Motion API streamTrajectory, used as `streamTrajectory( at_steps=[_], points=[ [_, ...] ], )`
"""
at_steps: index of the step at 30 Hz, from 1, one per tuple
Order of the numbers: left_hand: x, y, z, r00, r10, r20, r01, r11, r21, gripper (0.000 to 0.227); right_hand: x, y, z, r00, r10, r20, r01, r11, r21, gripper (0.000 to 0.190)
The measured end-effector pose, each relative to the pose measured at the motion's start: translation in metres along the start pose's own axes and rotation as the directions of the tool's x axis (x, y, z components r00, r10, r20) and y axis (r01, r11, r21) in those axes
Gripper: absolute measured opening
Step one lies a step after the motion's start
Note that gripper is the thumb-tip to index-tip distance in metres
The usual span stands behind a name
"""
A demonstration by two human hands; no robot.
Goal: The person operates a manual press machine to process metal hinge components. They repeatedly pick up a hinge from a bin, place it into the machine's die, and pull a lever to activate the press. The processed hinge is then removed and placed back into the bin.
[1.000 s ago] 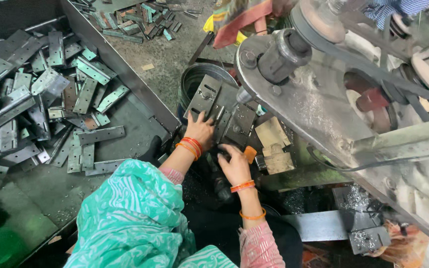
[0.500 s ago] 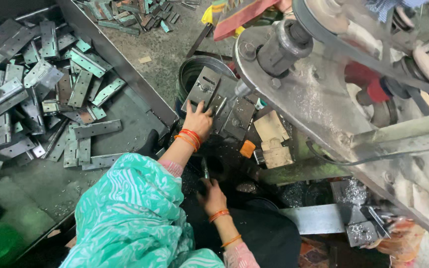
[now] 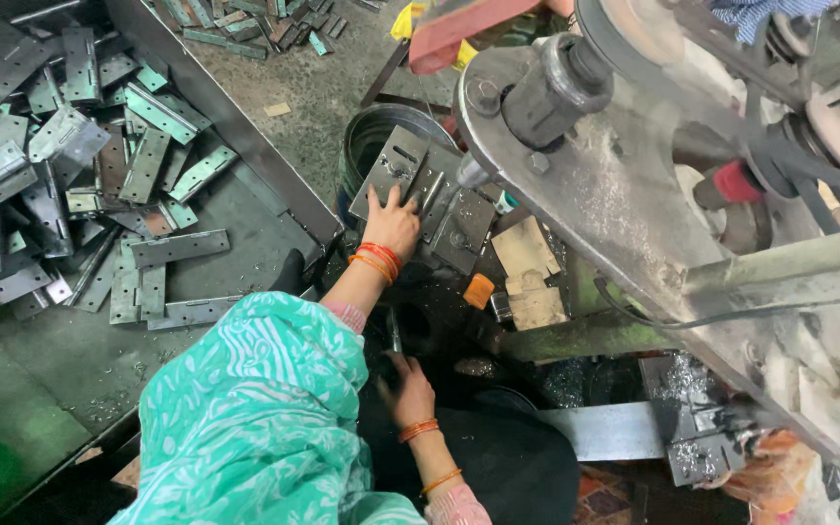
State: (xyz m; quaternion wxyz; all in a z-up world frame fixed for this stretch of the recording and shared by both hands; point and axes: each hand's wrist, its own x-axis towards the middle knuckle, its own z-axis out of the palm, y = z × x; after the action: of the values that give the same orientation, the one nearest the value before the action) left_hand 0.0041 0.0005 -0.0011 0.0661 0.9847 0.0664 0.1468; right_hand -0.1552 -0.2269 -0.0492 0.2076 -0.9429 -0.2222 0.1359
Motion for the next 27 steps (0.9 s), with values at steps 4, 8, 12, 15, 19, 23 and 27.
streamTrajectory(
  at_steps=[4, 8, 12, 15, 19, 23, 27],
  points=[
    [-0.014, 0.007, 0.001, 1.000, -0.010, -0.004, 0.010, 1.000, -0.005, 0.028, 0.009, -0.006, -0.021, 0.996, -0.004, 0.084, 0.006, 1.000, -0.030, 0.057],
    [0.001, 0.010, 0.014, 0.999, -0.036, -0.010, 0.036, 0.999, -0.017, 0.027, 0.026, -0.021, -0.063, 0.986, 0.016, 0.168, 0.015, 0.983, -0.182, 0.061],
    [0.019, 0.015, 0.028, 0.993, -0.037, -0.116, 0.033, 0.999, -0.030, 0.027, 0.042, -0.022, -0.080, 0.991, -0.017, 0.135, 0.045, 0.978, -0.205, 0.051],
    [0.030, 0.012, 0.028, 0.993, -0.034, -0.110, 0.029, 0.998, -0.052, 0.028, 0.032, -0.018, -0.045, 0.992, 0.025, 0.123, 0.001, 0.978, -0.208, 0.053],
    [0.018, 0.011, 0.016, 1.000, -0.005, -0.015, 0.004, 0.999, -0.041, 0.030, -0.005, -0.005, -0.002, 0.998, -0.027, -0.064, 0.030, 0.999, 0.046, 0.049],
    [-0.004, 0.016, 0.003, 1.000, -0.008, 0.024, 0.006, 0.998, 0.070, 0.034, 0.003, -0.003, -0.006, 0.999, -0.005, 0.044, 0.005, 1.000, -0.006, 0.049],
    [-0.009, 0.020, -0.002, 0.990, -0.040, 0.138, 0.036, 0.999, 0.027, 0.039, 0.026, -0.009, -0.050, 0.993, -0.080, 0.085, 0.087, 0.993, -0.081, 0.052]
  ],
)
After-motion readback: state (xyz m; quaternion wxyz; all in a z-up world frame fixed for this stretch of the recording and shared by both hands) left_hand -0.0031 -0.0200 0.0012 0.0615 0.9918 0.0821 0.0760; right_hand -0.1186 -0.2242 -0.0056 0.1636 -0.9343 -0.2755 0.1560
